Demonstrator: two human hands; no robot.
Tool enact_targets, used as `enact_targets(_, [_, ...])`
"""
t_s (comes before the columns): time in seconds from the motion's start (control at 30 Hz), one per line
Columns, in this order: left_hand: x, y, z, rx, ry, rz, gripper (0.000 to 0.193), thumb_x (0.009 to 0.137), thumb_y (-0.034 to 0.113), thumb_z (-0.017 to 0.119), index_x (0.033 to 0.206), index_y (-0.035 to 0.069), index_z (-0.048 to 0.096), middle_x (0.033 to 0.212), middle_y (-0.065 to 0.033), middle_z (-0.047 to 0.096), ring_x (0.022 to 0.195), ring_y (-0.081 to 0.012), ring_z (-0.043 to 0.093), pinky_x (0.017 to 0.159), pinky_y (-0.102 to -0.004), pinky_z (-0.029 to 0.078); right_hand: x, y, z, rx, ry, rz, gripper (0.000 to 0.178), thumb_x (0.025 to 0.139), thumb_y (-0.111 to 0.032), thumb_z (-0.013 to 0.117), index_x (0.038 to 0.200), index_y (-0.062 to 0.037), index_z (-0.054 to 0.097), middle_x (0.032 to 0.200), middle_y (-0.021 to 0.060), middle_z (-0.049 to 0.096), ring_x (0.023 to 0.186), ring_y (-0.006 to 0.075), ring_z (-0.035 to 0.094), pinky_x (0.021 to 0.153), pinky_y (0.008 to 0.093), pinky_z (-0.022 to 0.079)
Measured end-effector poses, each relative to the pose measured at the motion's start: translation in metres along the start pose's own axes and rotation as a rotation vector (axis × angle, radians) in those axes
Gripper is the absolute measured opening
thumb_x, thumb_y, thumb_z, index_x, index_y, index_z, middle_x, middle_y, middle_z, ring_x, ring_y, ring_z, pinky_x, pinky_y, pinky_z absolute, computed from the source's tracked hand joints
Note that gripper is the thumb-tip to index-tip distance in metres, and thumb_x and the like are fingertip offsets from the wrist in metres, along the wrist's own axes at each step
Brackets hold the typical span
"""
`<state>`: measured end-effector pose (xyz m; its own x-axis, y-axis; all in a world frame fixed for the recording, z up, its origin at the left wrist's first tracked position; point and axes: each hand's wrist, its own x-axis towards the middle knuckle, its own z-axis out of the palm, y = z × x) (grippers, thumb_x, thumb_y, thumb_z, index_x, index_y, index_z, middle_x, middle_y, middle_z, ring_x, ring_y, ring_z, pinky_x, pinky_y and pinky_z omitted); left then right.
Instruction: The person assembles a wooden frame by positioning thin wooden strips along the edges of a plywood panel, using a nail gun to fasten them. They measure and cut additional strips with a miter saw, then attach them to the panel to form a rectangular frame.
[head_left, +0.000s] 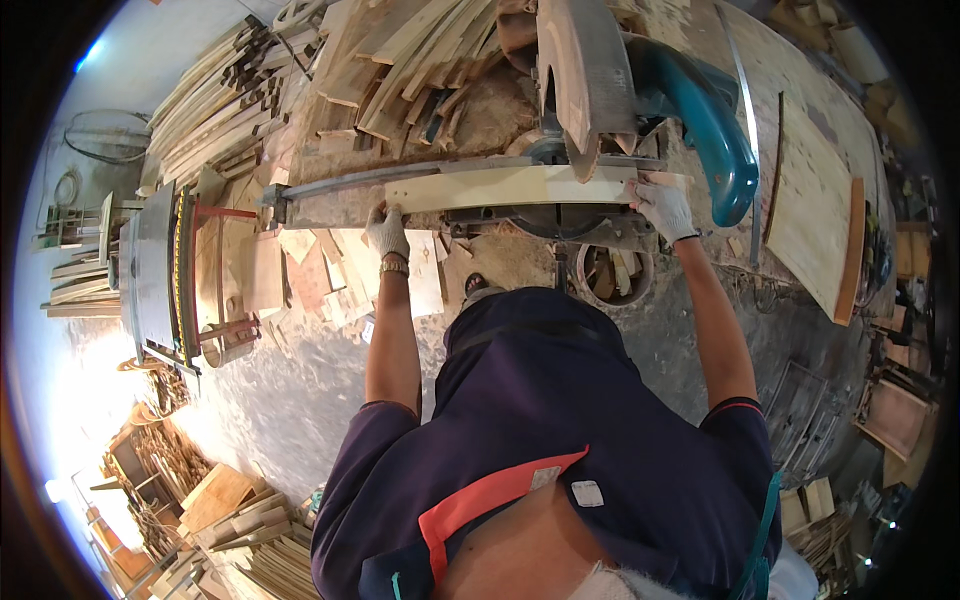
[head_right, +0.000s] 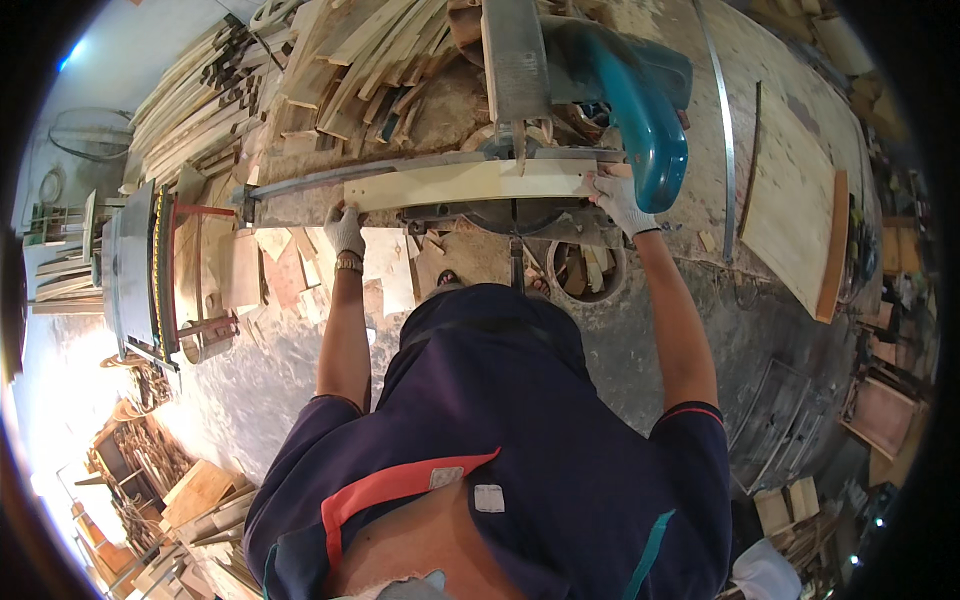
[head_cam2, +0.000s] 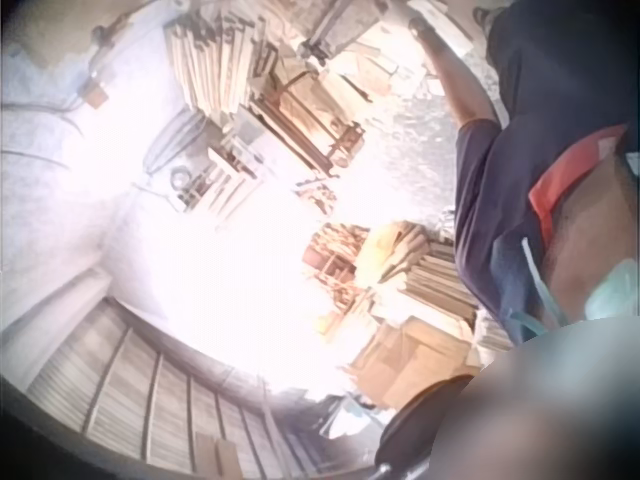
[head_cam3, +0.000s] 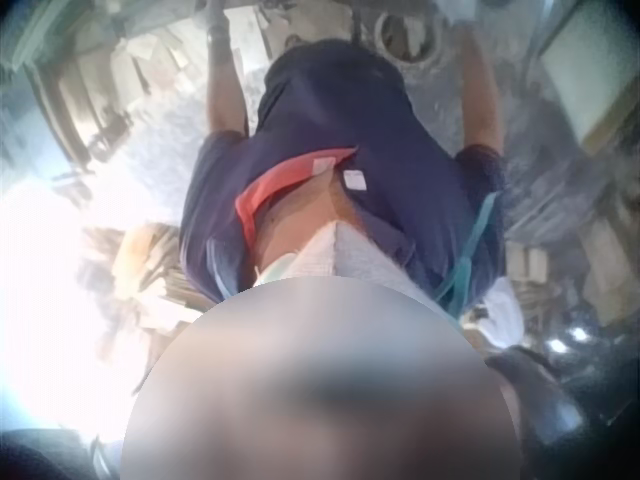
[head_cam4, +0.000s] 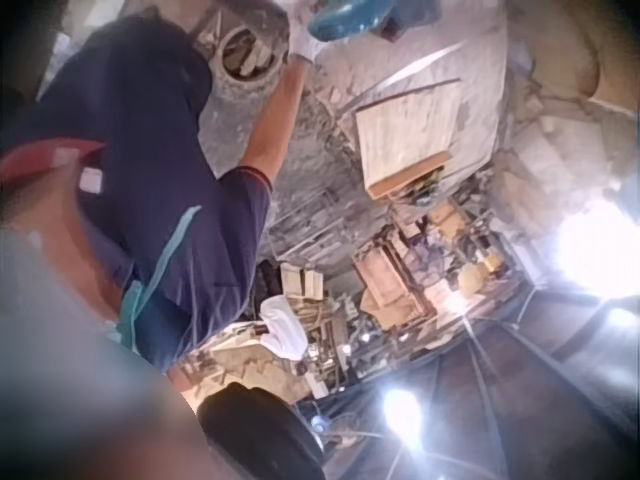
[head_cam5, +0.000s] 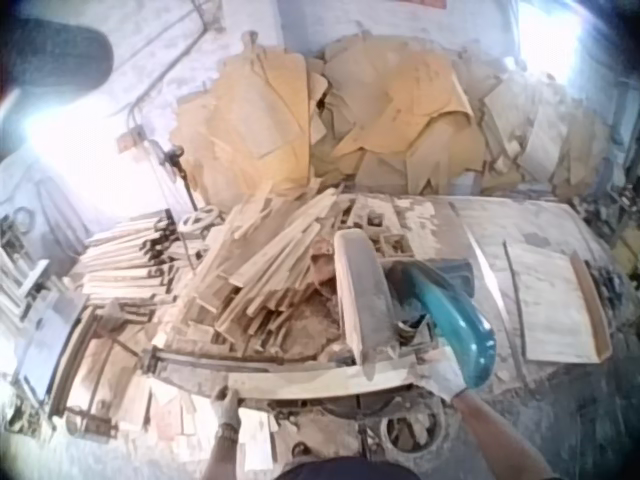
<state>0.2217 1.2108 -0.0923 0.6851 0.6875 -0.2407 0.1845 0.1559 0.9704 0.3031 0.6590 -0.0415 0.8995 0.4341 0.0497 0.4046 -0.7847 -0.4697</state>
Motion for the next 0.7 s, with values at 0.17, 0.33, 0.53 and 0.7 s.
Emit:
enact_targets(0.17, [-0.002,-0.004,-0.004,-0.061,-0.003,-0.044,0.035,0.096,0.005,0.063,0.130,-0.005,0.060,0.112,-0.0152,0.069,0.092,-0.0232,0.072,0.077,-0.0344,0.065,-0.002,0.002,0.017,-0.199,0.058,-0.074,0.040,0.093,-0.023,0.071,0.131,-0.0140,0.069,0.134,0.0125,0.068,0.126,0.0333,0.062,0.097,0.0433,0.055])
enact_targets(0.33, [0.002,0.002,0.013,-0.130,0.001,-0.078,0.038,0.095,0.002,0.060,0.133,0.000,0.058,0.114,-0.0142,0.066,0.092,-0.0250,0.072,0.075,-0.0374,0.067,0.004,0.042,0.023,0.223,-0.136,0.192,0.046,0.094,-0.025,0.070,0.139,-0.0166,0.064,0.138,0.0109,0.067,0.123,0.0326,0.064,0.098,0.0430,0.055])
enact_targets(0.53, [-0.010,-0.002,0.012,-0.088,0.089,-0.055,0.036,0.094,0.000,0.057,0.130,0.004,0.057,0.117,-0.0154,0.066,0.095,-0.0271,0.073,0.075,-0.0390,0.068,0.004,-0.017,0.002,-0.222,-0.073,0.026,0.039,0.093,-0.024,0.072,0.130,-0.0127,0.069,0.135,0.0091,0.068,0.110,0.0305,0.069,0.089,0.0430,0.057])
enact_targets(0.7, [-0.015,0.004,0.020,-0.134,0.062,-0.043,0.038,0.094,0.000,0.056,0.131,0.000,0.057,0.118,-0.0159,0.067,0.096,-0.0272,0.073,0.076,-0.0394,0.068,0.005,-0.004,0.000,-0.013,-0.156,0.214,0.035,0.094,-0.017,0.071,0.128,-0.0127,0.070,0.125,0.0087,0.072,0.102,0.0300,0.070,0.080,0.0413,0.057])
